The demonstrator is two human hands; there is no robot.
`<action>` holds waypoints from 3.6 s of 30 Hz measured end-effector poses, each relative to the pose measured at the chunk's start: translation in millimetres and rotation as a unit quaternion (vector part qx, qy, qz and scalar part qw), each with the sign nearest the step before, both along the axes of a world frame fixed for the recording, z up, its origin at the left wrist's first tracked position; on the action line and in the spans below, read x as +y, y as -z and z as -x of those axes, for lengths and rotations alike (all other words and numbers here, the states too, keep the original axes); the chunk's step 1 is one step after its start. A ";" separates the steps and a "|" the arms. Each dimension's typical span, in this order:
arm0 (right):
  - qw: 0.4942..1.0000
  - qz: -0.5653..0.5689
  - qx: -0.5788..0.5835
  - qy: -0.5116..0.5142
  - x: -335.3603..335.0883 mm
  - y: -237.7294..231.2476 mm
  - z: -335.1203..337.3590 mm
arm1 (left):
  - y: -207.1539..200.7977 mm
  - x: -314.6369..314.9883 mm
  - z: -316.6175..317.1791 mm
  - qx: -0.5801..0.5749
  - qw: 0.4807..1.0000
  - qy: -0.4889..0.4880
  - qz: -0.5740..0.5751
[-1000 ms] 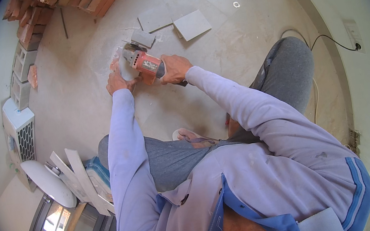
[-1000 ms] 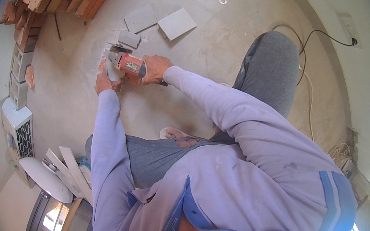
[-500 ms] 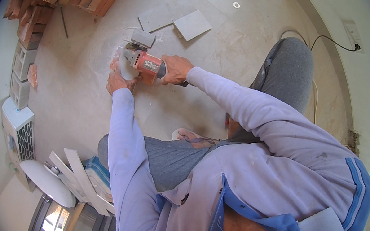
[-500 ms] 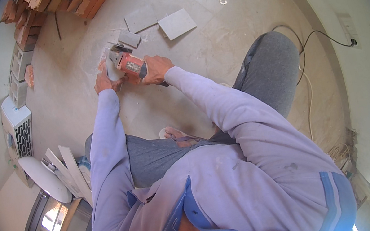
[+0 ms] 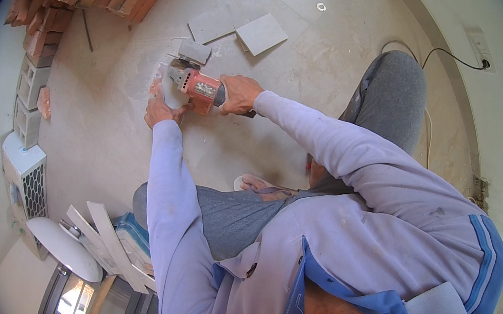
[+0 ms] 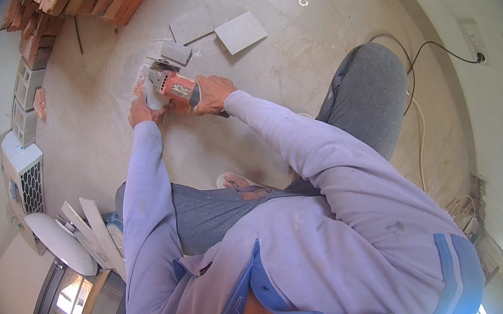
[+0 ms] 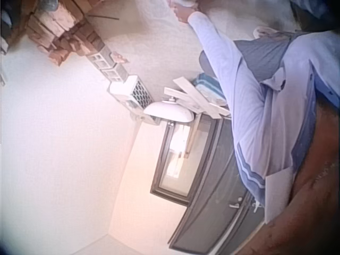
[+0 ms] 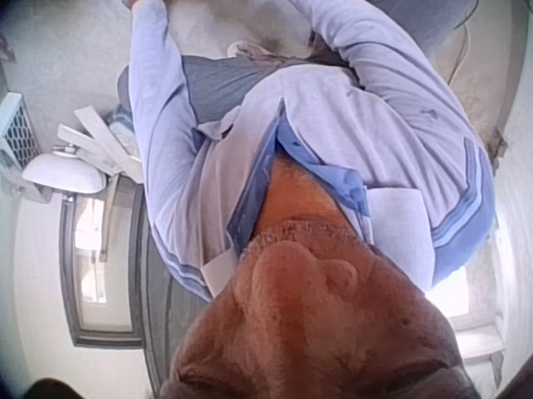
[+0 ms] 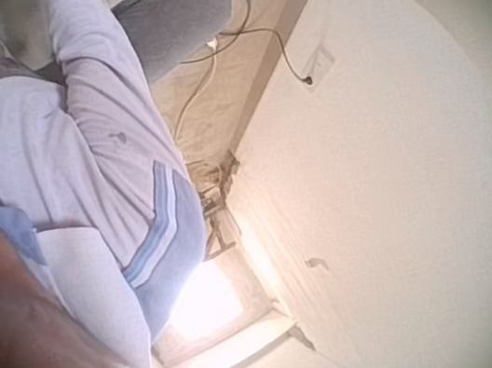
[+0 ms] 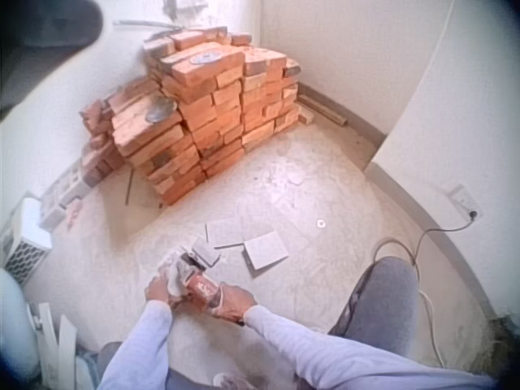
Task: The person sits on the floor and uses an angle grinder to cut and smooth the edges of ceramic tiles. They hold the tiles with one hand and operate the power tool with the other, generating dust as they work on the material.
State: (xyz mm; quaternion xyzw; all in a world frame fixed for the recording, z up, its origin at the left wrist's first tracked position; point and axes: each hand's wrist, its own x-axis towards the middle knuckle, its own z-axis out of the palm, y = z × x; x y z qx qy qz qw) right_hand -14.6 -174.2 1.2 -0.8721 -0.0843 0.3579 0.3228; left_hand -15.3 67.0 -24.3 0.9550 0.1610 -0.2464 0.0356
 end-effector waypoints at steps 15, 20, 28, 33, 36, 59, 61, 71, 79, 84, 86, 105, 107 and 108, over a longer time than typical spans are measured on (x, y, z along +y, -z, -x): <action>1.000 -0.004 -0.002 0.001 -2.9 -1.6 1.0 | -0.7 -0.6 2.8 -0.052 0.998 0.007 0.025; 1.000 -0.002 0.003 -0.003 -2.5 -2.8 0.7 | -4.9 -3.6 -0.4 -0.015 0.999 -0.027 0.008; 1.000 -0.001 -0.009 -0.002 -3.9 1.6 2.6 | -16.9 -9.6 -1.2 -0.005 1.000 -0.019 0.021; 1.000 -0.002 0.000 0.001 -3.8 -1.0 2.8 | -11.7 -6.9 -0.4 -0.005 1.000 -0.024 0.010; 1.000 -0.006 0.003 0.004 -4.6 -1.1 3.2 | -10.9 -6.6 -0.6 -0.011 1.000 -0.018 0.014; 1.000 -0.004 0.004 0.001 -4.6 0.5 2.6 | -5.6 -2.6 -0.6 -0.019 1.000 -0.008 0.013; 1.000 -0.003 0.006 0.003 -5.9 1.1 2.6 | -9.9 -6.1 -2.2 -0.010 1.000 -0.011 0.013; 1.000 -0.011 0.006 0.011 -4.9 2.7 5.7 | -2.0 -1.4 2.0 -0.038 0.999 -0.008 -0.003; 1.000 0.004 0.002 0.007 -3.5 -0.4 3.9 | -6.7 -5.5 -1.2 -0.023 0.999 -0.017 0.013; 1.000 -0.004 0.000 0.004 -3.7 -1.1 2.3 | -0.9 -2.3 0.0 -0.025 0.999 -0.020 0.013; 1.000 -0.001 -0.001 0.005 -5.4 0.6 3.1 | -2.1 -3.6 0.0 -0.033 0.999 -0.015 0.019; 1.000 -0.004 0.003 0.004 -1.9 -4.0 1.6 | 1.4 2.7 -0.9 -0.020 1.000 0.000 0.015; 1.000 0.000 0.003 0.003 -2.6 -2.6 1.8 | -1.3 -0.9 -0.6 -0.022 1.000 -0.001 0.011; 1.000 0.001 -0.001 0.001 -2.4 -1.7 1.2 | -2.7 -1.6 -0.8 -0.023 1.000 0.000 0.012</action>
